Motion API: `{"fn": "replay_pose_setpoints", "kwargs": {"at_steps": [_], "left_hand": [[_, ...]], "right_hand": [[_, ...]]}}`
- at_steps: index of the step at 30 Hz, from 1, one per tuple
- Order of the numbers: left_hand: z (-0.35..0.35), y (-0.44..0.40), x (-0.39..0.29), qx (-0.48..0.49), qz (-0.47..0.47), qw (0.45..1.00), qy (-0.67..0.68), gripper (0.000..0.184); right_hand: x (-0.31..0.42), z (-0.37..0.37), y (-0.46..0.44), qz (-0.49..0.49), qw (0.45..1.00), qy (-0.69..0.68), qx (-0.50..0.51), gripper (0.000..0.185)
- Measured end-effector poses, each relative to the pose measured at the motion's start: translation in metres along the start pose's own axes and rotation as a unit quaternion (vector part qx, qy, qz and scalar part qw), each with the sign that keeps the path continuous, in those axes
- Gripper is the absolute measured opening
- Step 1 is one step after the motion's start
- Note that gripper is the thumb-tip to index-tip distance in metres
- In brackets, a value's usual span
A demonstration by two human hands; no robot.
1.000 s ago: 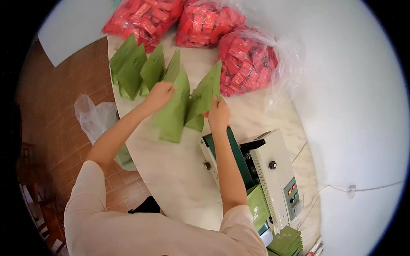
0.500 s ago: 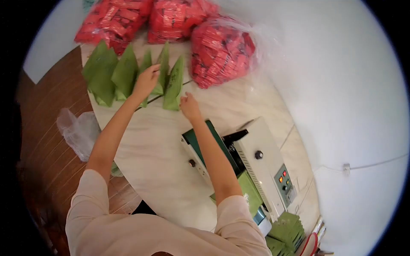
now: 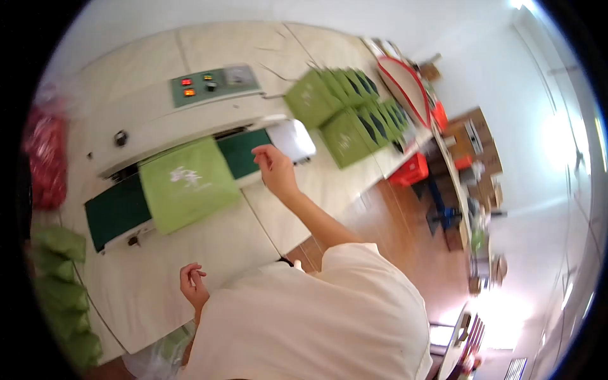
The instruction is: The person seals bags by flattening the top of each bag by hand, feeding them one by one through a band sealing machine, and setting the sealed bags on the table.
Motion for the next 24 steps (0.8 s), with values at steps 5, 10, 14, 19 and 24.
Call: {"fn": "replay_pose_setpoints", "kwargs": {"at_steps": [5,10,14,19,24], "left_hand": [[-0.088,-0.029,-0.054,0.152,-0.16,0.962,-0.163,0.015],[-0.159,-0.01,-0.022,0.134,-0.175,0.966,-0.137,0.012],[-0.25,0.024,0.034,0.133,-0.103,0.974,-0.151,0.011],[-0.349,0.04,0.066,0.222,-0.075,0.954,-0.187,0.014],[-0.409,0.018,0.066,0.256,-0.14,0.897,-0.333,0.013]], "right_hand": [[-0.119,0.101,0.004,0.015,0.964,0.214,-0.154,0.018],[-0.275,0.171,-0.012,-0.06,0.927,0.347,-0.132,0.035],[-0.387,0.227,-0.051,-0.12,0.866,0.469,-0.124,0.058],[-0.47,0.241,-0.083,-0.242,0.888,0.391,-0.008,0.06],[-0.461,0.208,-0.095,-0.089,0.93,0.328,0.142,0.022]]}}
Point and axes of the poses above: each hand's wrist, its own y-axis away from the middle knuckle, its own z-axis out of the back of the hand, x = y × z, the point moved 6 cm from there along -y, towards the middle knuckle, and after that the axes turned 12 degrees about y, right-handed, at the moved point
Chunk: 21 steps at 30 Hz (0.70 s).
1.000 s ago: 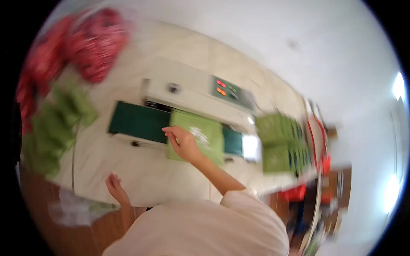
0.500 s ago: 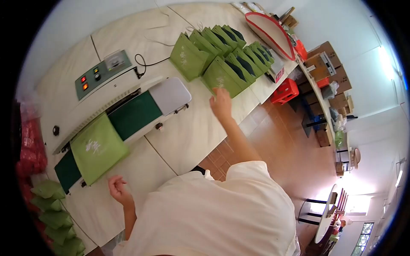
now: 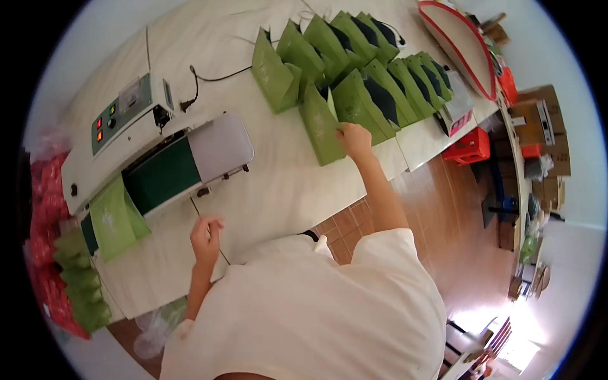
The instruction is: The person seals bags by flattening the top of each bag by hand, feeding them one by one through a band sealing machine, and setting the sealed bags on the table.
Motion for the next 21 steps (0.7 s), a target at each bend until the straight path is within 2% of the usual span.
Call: {"fn": "replay_pose_setpoints", "kwargs": {"at_steps": [3,4,5,7,8,12,14,15,16,18,19,20,21], "left_hand": [[-0.009,-0.028,-0.021,-0.016,-0.026,0.999,-0.027,0.013],[-0.011,-0.034,-0.026,-0.025,-0.036,0.998,-0.034,0.018],[-0.015,-0.039,-0.031,-0.018,-0.031,0.998,-0.041,0.027],[-0.025,-0.046,-0.042,0.006,-0.016,0.998,-0.055,0.048],[-0.03,-0.047,-0.043,0.021,-0.007,0.998,-0.059,0.059],[-0.041,-0.039,-0.013,0.036,0.052,0.998,-0.004,0.065],[-0.053,-0.016,0.034,0.202,0.168,0.959,0.105,0.068],[-0.05,-0.012,0.037,0.162,0.127,0.958,0.197,0.047],[-0.042,-0.005,0.043,0.158,0.133,0.959,0.195,0.047],[-0.034,0.01,0.053,0.233,0.197,0.943,0.133,0.026],[-0.025,0.015,0.044,0.175,0.187,0.961,0.108,0.018],[-0.019,0.023,0.045,0.17,0.192,0.96,0.108,0.018],[-0.011,0.029,0.044,0.179,0.155,0.971,0.042,0.02]], "right_hand": [[0.032,0.023,0.022,0.076,0.995,0.064,-0.001,0.018],[0.043,0.03,0.032,0.112,0.99,0.082,-0.007,0.016],[0.049,0.038,0.043,0.125,0.989,0.076,0.002,0.016],[0.068,0.057,0.073,0.228,0.972,0.04,-0.04,0.007],[0.072,0.057,0.085,0.238,0.97,0.035,-0.027,0.007],[0.103,0.057,0.121,0.317,0.948,-0.031,0.0,0.004],[0.117,0.051,0.134,0.351,0.932,-0.09,0.019,0.006],[0.124,0.048,0.141,0.381,0.918,-0.107,0.021,0.007],[0.128,0.045,0.144,0.385,0.916,-0.111,0.025,0.007],[0.139,0.041,0.154,0.422,0.899,-0.109,0.045,0.005],[0.143,0.039,0.156,0.427,0.896,-0.111,0.049,0.005],[0.147,0.034,0.161,0.443,0.886,-0.119,0.071,0.006],[0.151,0.028,0.167,0.456,0.876,-0.126,0.093,0.006]]}}
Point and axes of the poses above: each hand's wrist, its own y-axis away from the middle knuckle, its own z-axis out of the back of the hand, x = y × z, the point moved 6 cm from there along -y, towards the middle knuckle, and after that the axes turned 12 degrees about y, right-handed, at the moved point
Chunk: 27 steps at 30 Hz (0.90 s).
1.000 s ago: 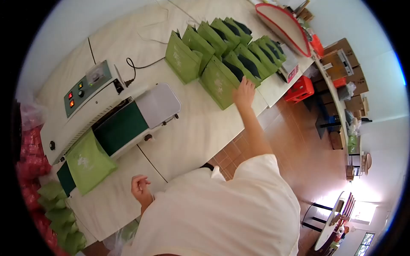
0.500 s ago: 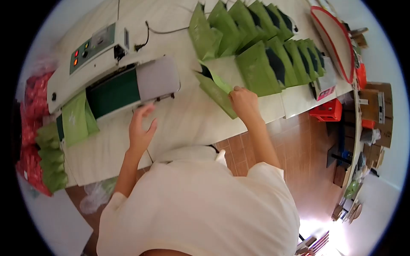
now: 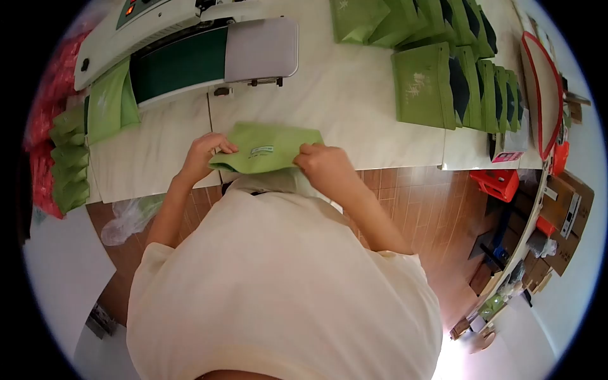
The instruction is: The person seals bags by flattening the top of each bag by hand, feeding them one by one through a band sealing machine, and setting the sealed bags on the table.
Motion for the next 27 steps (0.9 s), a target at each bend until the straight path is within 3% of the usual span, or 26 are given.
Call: {"fn": "replay_pose_setpoints", "kwargs": {"at_steps": [1,3,4,8,11,13,14,17,19,21,23,25,27], "left_hand": [[0.002,0.007,-0.001,-0.001,-0.026,0.997,-0.073,0.022],[0.0,0.018,-0.008,0.029,-0.037,0.989,-0.139,0.023],[-0.003,0.021,-0.017,0.061,-0.053,0.975,-0.206,0.025],[-0.033,0.023,-0.065,0.047,-0.074,0.967,-0.239,0.031],[-0.069,0.02,-0.042,0.08,-0.021,0.947,-0.311,0.028],[-0.083,0.017,-0.006,0.136,0.077,0.895,-0.417,0.02],[-0.082,0.018,-0.002,0.138,0.07,0.891,-0.426,0.02],[-0.068,0.032,-0.006,0.124,0.048,0.893,-0.43,0.025],[-0.047,0.034,0.005,0.164,0.156,0.89,-0.397,0.013],[-0.026,0.026,-0.004,0.146,0.135,0.896,-0.397,0.013],[-0.004,0.014,-0.01,0.128,0.115,0.903,-0.394,0.013],[0.021,-0.006,-0.029,0.047,0.037,0.912,-0.406,0.024],[0.044,-0.028,-0.046,0.005,0.032,0.911,-0.411,0.025]], "right_hand": [[0.005,-0.006,0.0,0.003,1.0,-0.003,0.003,0.006],[0.017,-0.036,0.002,0.018,0.993,0.03,0.111,0.011],[0.021,-0.044,0.001,0.025,0.995,0.027,0.088,0.015],[0.037,-0.052,-0.013,0.018,0.998,0.01,0.054,0.018],[0.043,-0.068,-0.025,0.025,0.994,0.012,0.103,0.014],[0.049,-0.089,-0.019,0.073,0.978,0.1,0.167,0.008],[0.046,-0.092,-0.017,0.052,0.978,0.098,0.175,0.004],[0.038,-0.078,-0.009,-0.006,0.982,0.085,0.166,0.004],[0.034,-0.073,-0.008,0.005,0.988,0.094,0.125,0.004],[0.027,-0.063,-0.019,0.02,0.991,0.103,0.084,0.004],[0.011,-0.049,-0.034,-0.053,0.99,0.11,0.077,0.005],[0.004,-0.031,-0.055,-0.065,0.989,0.133,0.031,0.006],[-0.009,-0.013,-0.079,-0.077,0.985,0.157,-0.01,0.006]]}}
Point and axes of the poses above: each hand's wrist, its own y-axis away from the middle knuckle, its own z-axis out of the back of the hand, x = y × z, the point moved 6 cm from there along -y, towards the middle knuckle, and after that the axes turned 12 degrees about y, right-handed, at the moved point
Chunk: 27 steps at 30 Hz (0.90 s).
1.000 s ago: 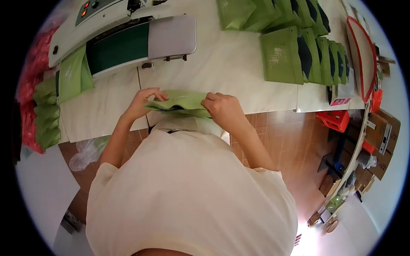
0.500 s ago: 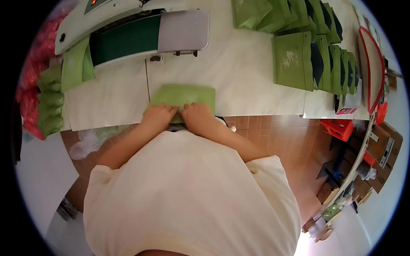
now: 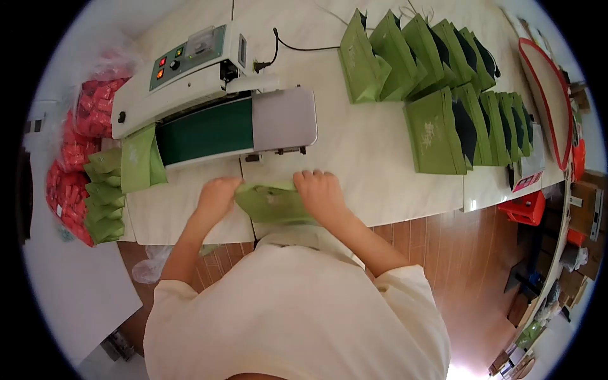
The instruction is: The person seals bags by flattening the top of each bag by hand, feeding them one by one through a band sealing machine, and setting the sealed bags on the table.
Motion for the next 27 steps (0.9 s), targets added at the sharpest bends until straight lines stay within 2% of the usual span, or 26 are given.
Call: {"fn": "replay_pose_setpoints", "kwargs": {"at_steps": [2,5,6,9,10,11,12,13,14,15,16,17,18,20,21,23,27], "left_hand": [[0.035,-0.023,0.004,-0.092,0.024,0.995,0.033,0.022],[0.065,-0.053,0.01,-0.115,0.047,0.991,0.051,0.018],[0.07,-0.063,0.014,-0.117,0.049,0.991,0.051,0.018],[0.079,-0.089,0.044,-0.192,0.076,0.963,0.173,0.018],[0.067,-0.1,0.06,-0.19,0.079,0.963,0.176,0.018],[0.052,-0.107,0.081,-0.217,0.111,0.927,0.286,0.017],[0.045,-0.111,0.089,-0.24,0.141,0.877,0.392,0.019],[0.038,-0.114,0.091,-0.251,0.143,0.845,0.451,0.025],[0.033,-0.118,0.092,-0.246,0.147,0.844,0.453,0.025],[0.027,-0.12,0.095,-0.259,0.16,0.821,0.484,0.026],[0.022,-0.121,0.099,-0.272,0.174,0.795,0.513,0.026],[0.018,-0.123,0.102,-0.269,0.181,0.794,0.515,0.026],[0.015,-0.125,0.105,-0.272,0.187,0.795,0.51,0.028],[0.011,-0.129,0.111,-0.273,0.2,0.794,0.505,0.03],[0.009,-0.131,0.113,-0.275,0.198,0.786,0.517,0.031],[0.008,-0.133,0.114,-0.279,0.202,0.777,0.527,0.032],[0.004,-0.132,0.118,-0.27,0.203,0.736,0.587,0.03]], "right_hand": [[-0.017,0.019,-0.029,-0.008,0.992,0.005,-0.123,0.008],[-0.045,0.017,-0.068,-0.006,0.983,-0.012,-0.183,0.007],[-0.051,0.019,-0.078,-0.003,0.983,-0.012,-0.185,0.007],[-0.076,0.019,-0.103,-0.024,0.982,-0.039,-0.186,0.004],[-0.088,0.016,-0.109,-0.051,0.975,-0.095,-0.193,0.006],[-0.1,0.012,-0.112,-0.078,0.965,-0.152,-0.197,0.012],[-0.109,0.009,-0.115,-0.079,0.966,-0.153,-0.191,0.012],[-0.125,-0.003,-0.118,-0.137,0.945,-0.272,-0.117,0.018],[-0.136,-0.018,-0.117,-0.194,0.901,-0.385,-0.042,0.025],[-0.14,-0.024,-0.116,-0.196,0.901,-0.386,-0.035,0.025],[-0.144,-0.032,-0.114,-0.209,0.864,-0.458,-0.032,0.027],[-0.145,-0.039,-0.113,-0.221,0.821,-0.526,-0.029,0.028],[-0.145,-0.042,-0.112,-0.222,0.82,-0.528,-0.021,0.028],[-0.144,-0.052,-0.106,-0.292,0.744,-0.601,0.026,0.026],[-0.143,-0.057,-0.106,-0.292,0.742,-0.602,0.033,0.026],[-0.145,-0.065,-0.108,-0.302,0.703,-0.644,-0.025,0.023],[-0.143,-0.06,-0.115,-0.301,0.686,-0.661,-0.045,0.023]]}}
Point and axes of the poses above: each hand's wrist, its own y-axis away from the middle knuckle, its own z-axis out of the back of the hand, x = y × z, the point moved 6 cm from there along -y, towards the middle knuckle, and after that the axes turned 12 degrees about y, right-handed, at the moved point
